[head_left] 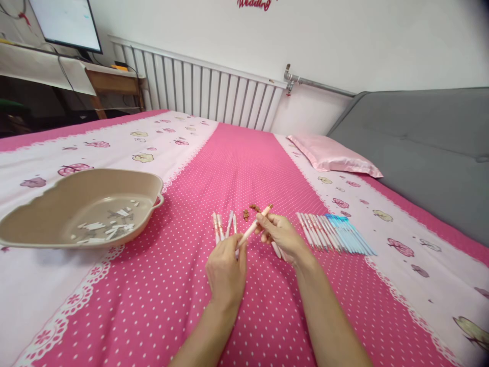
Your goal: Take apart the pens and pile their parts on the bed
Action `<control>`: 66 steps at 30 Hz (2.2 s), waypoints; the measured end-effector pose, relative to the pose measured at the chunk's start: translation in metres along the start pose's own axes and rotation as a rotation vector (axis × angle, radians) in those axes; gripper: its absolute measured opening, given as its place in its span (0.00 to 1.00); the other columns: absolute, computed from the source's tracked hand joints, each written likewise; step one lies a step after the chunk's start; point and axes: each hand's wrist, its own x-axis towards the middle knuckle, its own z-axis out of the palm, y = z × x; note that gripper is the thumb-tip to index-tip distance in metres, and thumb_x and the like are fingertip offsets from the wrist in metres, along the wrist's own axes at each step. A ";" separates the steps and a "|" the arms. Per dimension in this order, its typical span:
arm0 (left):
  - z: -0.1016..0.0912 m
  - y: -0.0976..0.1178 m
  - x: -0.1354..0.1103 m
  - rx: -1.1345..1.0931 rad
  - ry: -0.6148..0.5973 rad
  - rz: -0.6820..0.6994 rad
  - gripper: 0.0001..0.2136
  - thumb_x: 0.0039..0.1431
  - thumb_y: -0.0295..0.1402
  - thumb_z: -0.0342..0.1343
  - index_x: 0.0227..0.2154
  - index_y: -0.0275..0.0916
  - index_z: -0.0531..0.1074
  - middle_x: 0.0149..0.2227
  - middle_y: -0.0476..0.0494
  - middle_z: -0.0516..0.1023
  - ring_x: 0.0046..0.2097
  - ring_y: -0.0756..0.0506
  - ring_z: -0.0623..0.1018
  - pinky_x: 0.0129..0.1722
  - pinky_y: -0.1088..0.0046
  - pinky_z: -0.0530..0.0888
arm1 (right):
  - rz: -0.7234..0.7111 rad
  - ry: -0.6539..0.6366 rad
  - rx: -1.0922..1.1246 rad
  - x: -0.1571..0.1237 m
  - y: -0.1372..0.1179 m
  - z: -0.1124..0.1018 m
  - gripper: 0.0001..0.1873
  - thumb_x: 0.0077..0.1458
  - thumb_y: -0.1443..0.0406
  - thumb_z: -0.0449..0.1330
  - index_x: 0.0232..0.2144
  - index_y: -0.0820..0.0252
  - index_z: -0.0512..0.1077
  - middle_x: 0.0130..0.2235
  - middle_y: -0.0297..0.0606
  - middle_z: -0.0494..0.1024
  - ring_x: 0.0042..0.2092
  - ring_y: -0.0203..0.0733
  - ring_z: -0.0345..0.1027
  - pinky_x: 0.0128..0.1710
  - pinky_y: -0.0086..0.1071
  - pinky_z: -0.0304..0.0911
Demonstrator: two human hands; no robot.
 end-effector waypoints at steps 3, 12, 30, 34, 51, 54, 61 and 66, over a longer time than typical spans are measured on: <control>0.000 0.000 0.000 -0.019 -0.014 0.004 0.09 0.57 0.35 0.48 0.35 0.39 0.72 0.30 0.46 0.76 0.30 0.48 0.73 0.30 0.74 0.67 | -0.048 0.050 -0.006 0.002 0.003 0.001 0.17 0.41 0.54 0.64 0.22 0.64 0.70 0.19 0.30 0.69 0.18 0.26 0.56 0.17 0.23 0.51; -0.002 0.005 0.001 -0.071 -0.204 -0.123 0.15 0.60 0.39 0.41 0.36 0.40 0.73 0.25 0.47 0.75 0.24 0.49 0.71 0.24 0.76 0.62 | -0.062 0.049 0.008 0.002 0.002 -0.002 0.15 0.42 0.56 0.64 0.24 0.64 0.71 0.20 0.30 0.67 0.20 0.27 0.56 0.19 0.25 0.49; -0.003 0.008 0.000 -0.321 -0.071 -0.178 0.11 0.57 0.39 0.47 0.35 0.39 0.70 0.26 0.49 0.74 0.26 0.51 0.71 0.25 0.77 0.64 | -0.013 0.007 0.140 -0.002 -0.006 -0.002 0.17 0.41 0.56 0.64 0.29 0.64 0.72 0.22 0.28 0.65 0.21 0.25 0.56 0.20 0.23 0.50; -0.004 0.008 -0.001 -0.257 -0.116 -0.216 0.17 0.58 0.43 0.43 0.27 0.38 0.71 0.16 0.53 0.64 0.18 0.52 0.62 0.19 0.77 0.56 | -0.019 0.022 0.147 -0.003 -0.008 0.000 0.17 0.40 0.55 0.64 0.29 0.63 0.73 0.22 0.28 0.65 0.21 0.26 0.56 0.20 0.23 0.50; -0.006 0.011 0.001 -0.458 -0.064 -0.257 0.10 0.54 0.39 0.50 0.34 0.39 0.70 0.25 0.49 0.73 0.25 0.51 0.70 0.23 0.78 0.65 | -0.013 0.056 0.168 -0.004 -0.010 0.000 0.18 0.38 0.55 0.65 0.28 0.63 0.71 0.23 0.29 0.65 0.22 0.26 0.56 0.20 0.23 0.51; -0.007 0.011 0.001 -0.434 -0.085 -0.244 0.12 0.55 0.41 0.48 0.32 0.38 0.70 0.21 0.52 0.69 0.21 0.52 0.66 0.20 0.79 0.61 | -0.014 0.072 0.170 -0.004 -0.011 0.000 0.18 0.38 0.55 0.65 0.27 0.63 0.71 0.22 0.29 0.65 0.21 0.27 0.56 0.21 0.23 0.51; -0.006 0.011 0.002 -0.507 -0.153 -0.377 0.21 0.57 0.46 0.43 0.20 0.36 0.70 0.15 0.51 0.66 0.17 0.52 0.65 0.17 0.78 0.58 | -0.039 0.046 0.193 -0.004 -0.011 0.001 0.17 0.39 0.56 0.65 0.27 0.63 0.71 0.22 0.29 0.65 0.22 0.26 0.56 0.20 0.23 0.50; -0.008 0.012 0.002 -0.608 -0.176 -0.446 0.22 0.57 0.47 0.42 0.24 0.34 0.72 0.15 0.51 0.66 0.17 0.51 0.65 0.16 0.77 0.59 | -0.041 0.023 0.208 -0.004 -0.011 0.000 0.17 0.40 0.56 0.64 0.29 0.63 0.71 0.23 0.29 0.66 0.22 0.26 0.57 0.21 0.23 0.51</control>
